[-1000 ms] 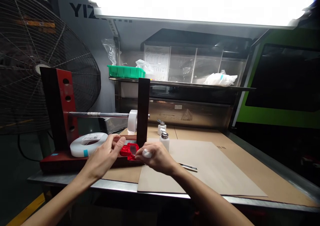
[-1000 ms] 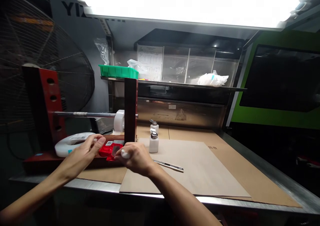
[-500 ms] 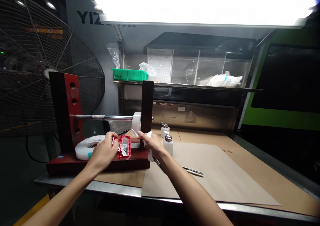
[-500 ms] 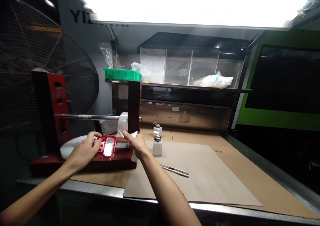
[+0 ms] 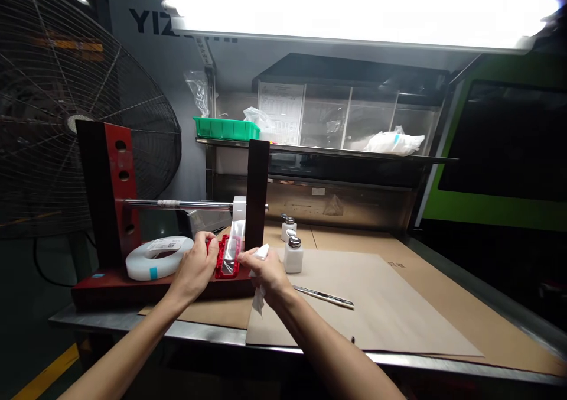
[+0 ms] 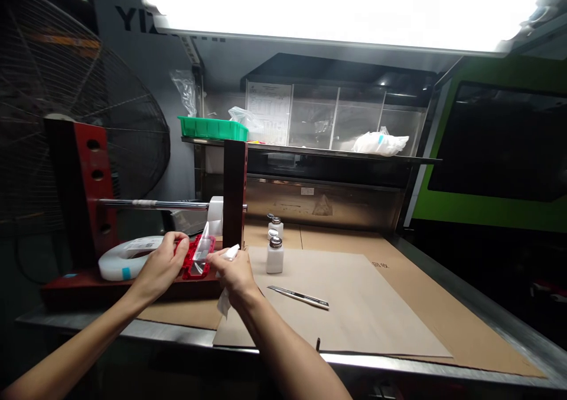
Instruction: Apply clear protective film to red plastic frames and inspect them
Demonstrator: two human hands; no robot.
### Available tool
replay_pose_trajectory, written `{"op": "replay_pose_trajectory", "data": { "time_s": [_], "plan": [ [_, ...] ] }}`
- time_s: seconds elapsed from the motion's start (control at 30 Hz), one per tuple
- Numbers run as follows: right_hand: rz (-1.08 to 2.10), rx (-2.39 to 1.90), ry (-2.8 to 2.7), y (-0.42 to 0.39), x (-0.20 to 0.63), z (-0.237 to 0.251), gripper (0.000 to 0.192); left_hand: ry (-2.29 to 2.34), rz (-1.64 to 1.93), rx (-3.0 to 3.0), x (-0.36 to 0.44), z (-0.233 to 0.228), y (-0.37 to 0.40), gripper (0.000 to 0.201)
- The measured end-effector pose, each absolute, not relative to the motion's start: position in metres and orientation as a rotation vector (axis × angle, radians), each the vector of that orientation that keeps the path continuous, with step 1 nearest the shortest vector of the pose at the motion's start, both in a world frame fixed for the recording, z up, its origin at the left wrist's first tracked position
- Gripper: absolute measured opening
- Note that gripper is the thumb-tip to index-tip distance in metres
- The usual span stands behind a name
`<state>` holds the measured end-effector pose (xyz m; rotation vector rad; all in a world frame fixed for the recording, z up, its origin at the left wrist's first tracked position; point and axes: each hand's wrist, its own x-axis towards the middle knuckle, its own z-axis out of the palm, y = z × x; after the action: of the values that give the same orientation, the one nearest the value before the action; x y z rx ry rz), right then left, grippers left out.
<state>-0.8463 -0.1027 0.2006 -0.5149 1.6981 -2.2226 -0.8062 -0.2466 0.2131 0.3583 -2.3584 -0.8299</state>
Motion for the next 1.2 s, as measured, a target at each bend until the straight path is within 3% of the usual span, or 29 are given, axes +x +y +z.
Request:
{"op": "replay_pose_trajectory", "data": {
  "time_s": [0.2, 0.53, 0.73, 0.83, 0.97, 1.2],
  "plan": [
    [-2.159, -0.518, 1.722, -0.092, -0.833, 0.188, 0.019, -2.268, -0.932, 0.303, -0.809, 0.21, -0.238, 0.046],
    [-2.013, -0.613, 1.894, -0.088, -0.838, 0.184, 0.017, -2.247, -0.957, 0.279, -0.808, 0.214, -0.237, 0.049],
    [-1.911, -0.873, 2.243, -0.08, -0.84, 0.194, 0.023, -2.222, -0.972, 0.295, -0.812, 0.209, -0.24, 0.049],
    [-1.889, -1.1, 2.409, -0.075, -0.839, 0.203, 0.011, -2.205, -0.997, 0.292, -0.814, 0.208, -0.24, 0.052],
    [-1.599, -1.269, 2.393, -0.074, -0.841, 0.213, 0.025, -2.193, -0.999, 0.295, -0.812, 0.209, -0.24, 0.054],
    [-1.19, -1.345, 2.38, -0.074, -0.844, 0.221, 0.028, -2.181, -1.041, 0.309, -0.81, 0.207, -0.24, 0.044]
  ]
}}
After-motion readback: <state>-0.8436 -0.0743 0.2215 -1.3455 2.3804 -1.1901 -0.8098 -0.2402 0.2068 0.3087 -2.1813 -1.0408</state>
